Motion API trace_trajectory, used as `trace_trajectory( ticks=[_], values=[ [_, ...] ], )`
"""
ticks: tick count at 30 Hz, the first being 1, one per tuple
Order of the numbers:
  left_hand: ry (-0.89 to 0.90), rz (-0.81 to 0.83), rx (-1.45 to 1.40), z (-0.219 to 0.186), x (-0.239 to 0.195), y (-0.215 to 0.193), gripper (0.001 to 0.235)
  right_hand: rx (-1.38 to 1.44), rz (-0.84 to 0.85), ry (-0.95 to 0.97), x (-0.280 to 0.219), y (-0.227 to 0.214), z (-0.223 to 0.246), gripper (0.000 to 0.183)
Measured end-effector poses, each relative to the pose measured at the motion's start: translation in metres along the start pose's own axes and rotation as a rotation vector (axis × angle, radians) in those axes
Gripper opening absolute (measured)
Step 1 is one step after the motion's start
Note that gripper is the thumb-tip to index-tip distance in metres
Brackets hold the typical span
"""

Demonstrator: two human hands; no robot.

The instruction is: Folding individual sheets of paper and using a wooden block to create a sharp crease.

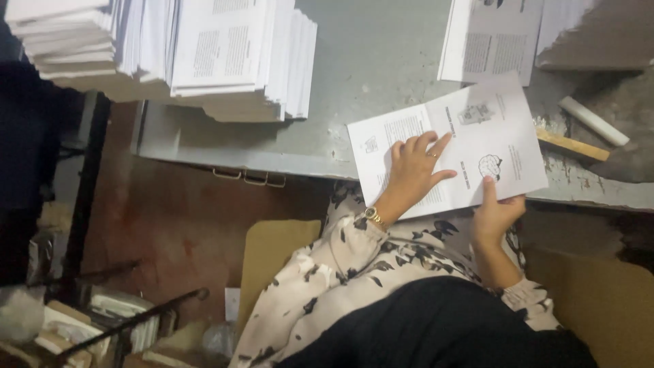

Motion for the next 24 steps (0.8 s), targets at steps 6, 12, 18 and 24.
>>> trace_trajectory(
  ticks=[6, 12, 18, 24],
  values=[
    [-0.050, 0.169, -0.185, -0.017, 0.008, -0.059, 0.068, -0.203, 0.273, -0.394, -0.006, 0.013, 0.040, 0.056],
    [-0.201, 0.123, -0.630, 0.035, 0.005, -0.027, 0.042, -0.377, 0.487, -0.883, -0.031, 0.044, 0.028, 0.037],
    [-0.655, -0.191, -1.093, 0.086, -0.042, -0.039, 0.042, -0.492, 0.612, -0.914, -0.031, 0.047, 0.040, 0.039],
    [-0.861, -0.155, -0.472, 0.087, -0.121, -0.089, 0.029, -0.485, 0.744, -0.972, -0.033, 0.046, 0.037, 0.040]
  ],
)
Point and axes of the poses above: each hand's wrist, its own x-axis towards the middle knuckle, its own y-axis out of the palm, z = x × y, the point moved 3 cm from there along x, towards the middle knuckle, and after that the axes turned 1 degree about x, right-handed, at the moved point
